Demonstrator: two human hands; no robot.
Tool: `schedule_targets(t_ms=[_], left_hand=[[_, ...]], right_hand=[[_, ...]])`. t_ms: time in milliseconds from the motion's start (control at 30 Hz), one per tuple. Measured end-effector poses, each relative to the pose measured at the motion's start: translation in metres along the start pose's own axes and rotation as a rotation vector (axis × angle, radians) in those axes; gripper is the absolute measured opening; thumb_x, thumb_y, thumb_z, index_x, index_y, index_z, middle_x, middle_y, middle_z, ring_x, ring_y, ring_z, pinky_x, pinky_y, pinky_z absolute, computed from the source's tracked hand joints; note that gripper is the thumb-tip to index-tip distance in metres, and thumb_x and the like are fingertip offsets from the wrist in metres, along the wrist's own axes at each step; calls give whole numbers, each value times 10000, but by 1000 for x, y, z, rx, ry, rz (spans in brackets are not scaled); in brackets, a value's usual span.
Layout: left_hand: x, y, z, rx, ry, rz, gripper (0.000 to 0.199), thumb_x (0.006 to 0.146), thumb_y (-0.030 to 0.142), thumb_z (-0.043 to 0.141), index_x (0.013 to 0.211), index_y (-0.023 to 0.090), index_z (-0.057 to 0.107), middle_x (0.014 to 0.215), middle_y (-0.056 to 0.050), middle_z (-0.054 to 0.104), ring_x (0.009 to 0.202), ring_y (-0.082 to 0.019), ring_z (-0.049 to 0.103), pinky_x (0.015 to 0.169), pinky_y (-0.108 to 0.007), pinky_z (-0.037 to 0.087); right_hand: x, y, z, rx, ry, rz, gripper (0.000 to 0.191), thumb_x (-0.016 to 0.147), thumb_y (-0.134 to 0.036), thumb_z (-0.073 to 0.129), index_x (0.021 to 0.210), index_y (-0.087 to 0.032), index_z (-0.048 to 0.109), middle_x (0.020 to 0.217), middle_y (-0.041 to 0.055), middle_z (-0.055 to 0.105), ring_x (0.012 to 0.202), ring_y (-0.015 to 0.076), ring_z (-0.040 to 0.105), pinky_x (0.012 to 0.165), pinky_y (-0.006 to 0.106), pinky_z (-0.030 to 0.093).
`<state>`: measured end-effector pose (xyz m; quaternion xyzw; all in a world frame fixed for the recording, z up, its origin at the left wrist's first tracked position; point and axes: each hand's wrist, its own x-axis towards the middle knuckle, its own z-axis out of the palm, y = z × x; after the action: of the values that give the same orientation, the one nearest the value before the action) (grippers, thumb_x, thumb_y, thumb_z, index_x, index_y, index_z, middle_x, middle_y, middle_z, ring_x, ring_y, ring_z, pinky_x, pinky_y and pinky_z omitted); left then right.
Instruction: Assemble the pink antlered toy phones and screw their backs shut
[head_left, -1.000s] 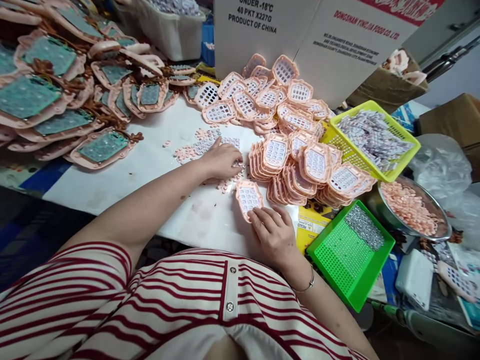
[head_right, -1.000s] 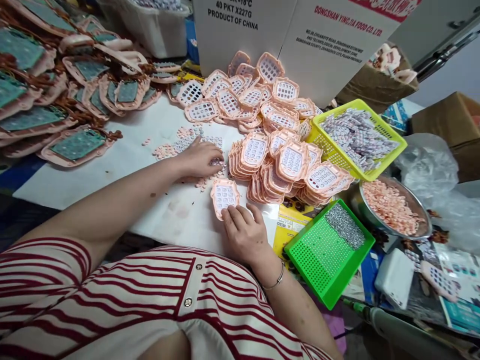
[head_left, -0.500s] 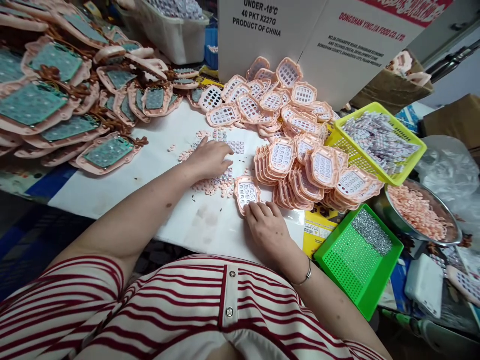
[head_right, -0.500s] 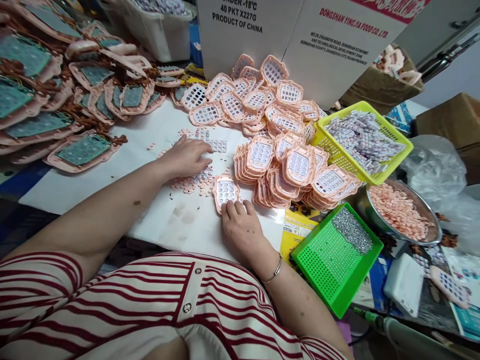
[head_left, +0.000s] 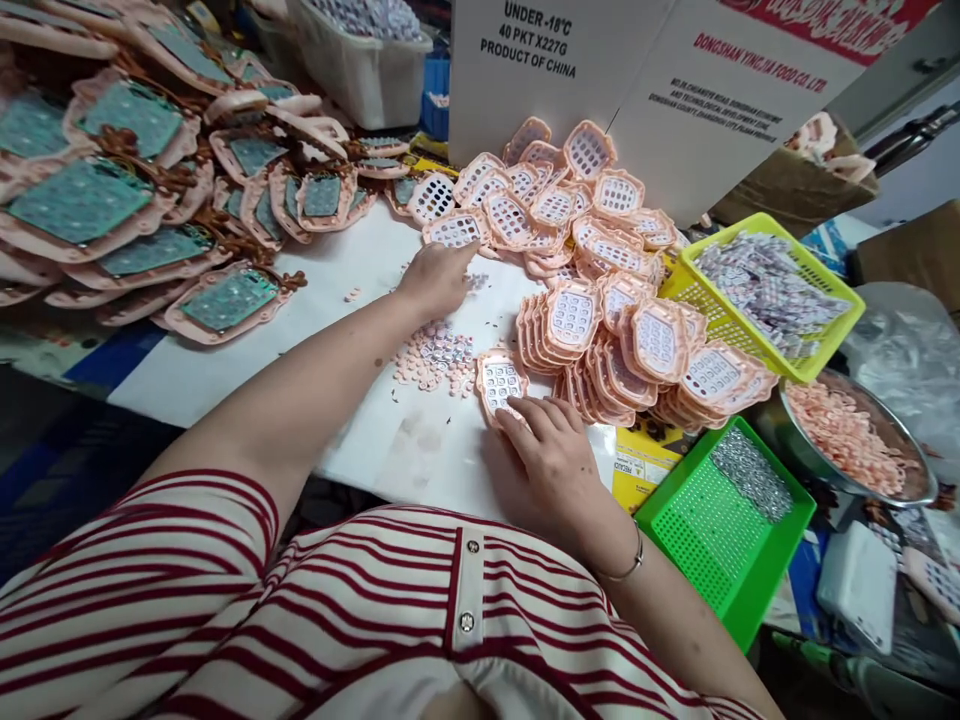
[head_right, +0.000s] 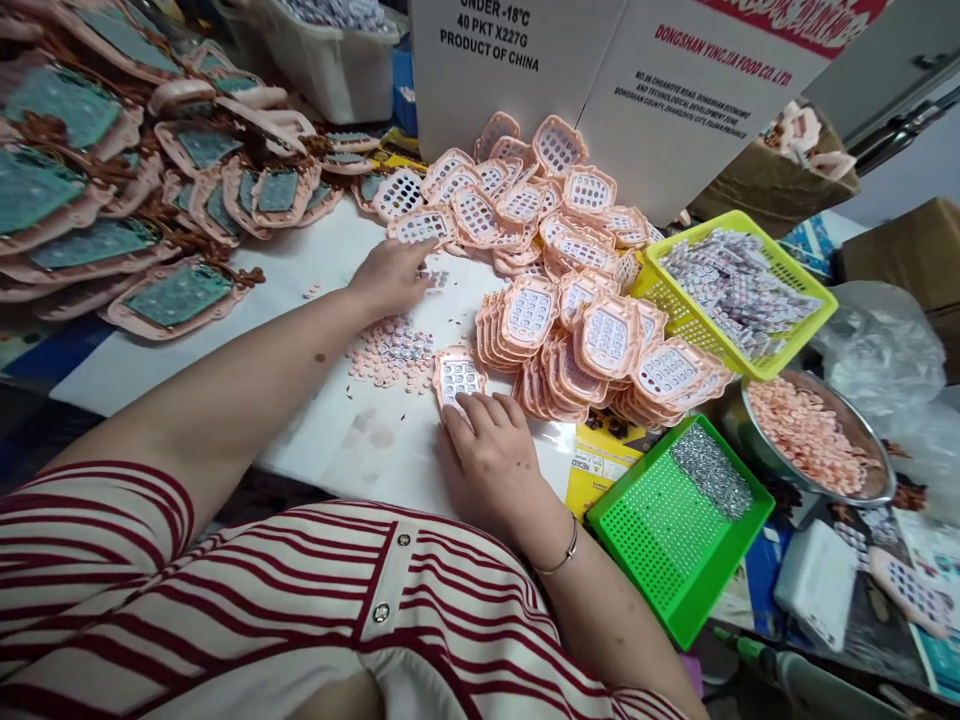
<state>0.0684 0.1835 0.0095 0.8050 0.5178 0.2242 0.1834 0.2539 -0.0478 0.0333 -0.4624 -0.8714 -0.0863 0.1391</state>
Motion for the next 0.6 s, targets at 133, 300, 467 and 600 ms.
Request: schedule_targets(t_ms=[133, 300, 467, 600], left_hand=[[-35, 0, -21, -311, 178, -132, 597, 802, 187, 692, 1389, 153, 588, 1046, -88, 692, 977, -254, 658, 928, -408, 516], [-103, 19, -36, -938, -333, -133, 857, 701, 256, 804, 1482, 139, 470, 734, -6, 653, 616, -138, 603, 581, -254, 491], [-137, 12, -30, -1123, -478, -126, 726, 701, 278, 798, 1381, 162, 573, 952, -87, 745, 829, -185, 688, 727, -297, 536], [-105, -16, -23, -849, -98, -175, 576, 757, 339, 739, 1284, 130, 632, 1155, -146, 713, 1031, -236, 672, 895, -372, 534]], right_hand=[[17, 1, 1, 79, 164, 11, 307, 950, -220, 550, 1246, -161, 608, 1179, 146, 713, 1028, 257, 650, 858, 416, 527], [38, -1, 9, 25, 275, -148, 482, 935, -128, 541, 1409, -206, 498, 1432, 158, 587, 1313, 283, 565, 1064, 484, 484], [29, -17, 20, 298, 366, -239, 276, 913, -73, 571, 1156, -192, 630, 1137, 108, 761, 1041, 203, 713, 932, 376, 567], [18, -30, 23, 820, 301, 79, 237, 938, -106, 530, 1139, -210, 601, 1090, 104, 748, 934, 152, 723, 785, 282, 593]])
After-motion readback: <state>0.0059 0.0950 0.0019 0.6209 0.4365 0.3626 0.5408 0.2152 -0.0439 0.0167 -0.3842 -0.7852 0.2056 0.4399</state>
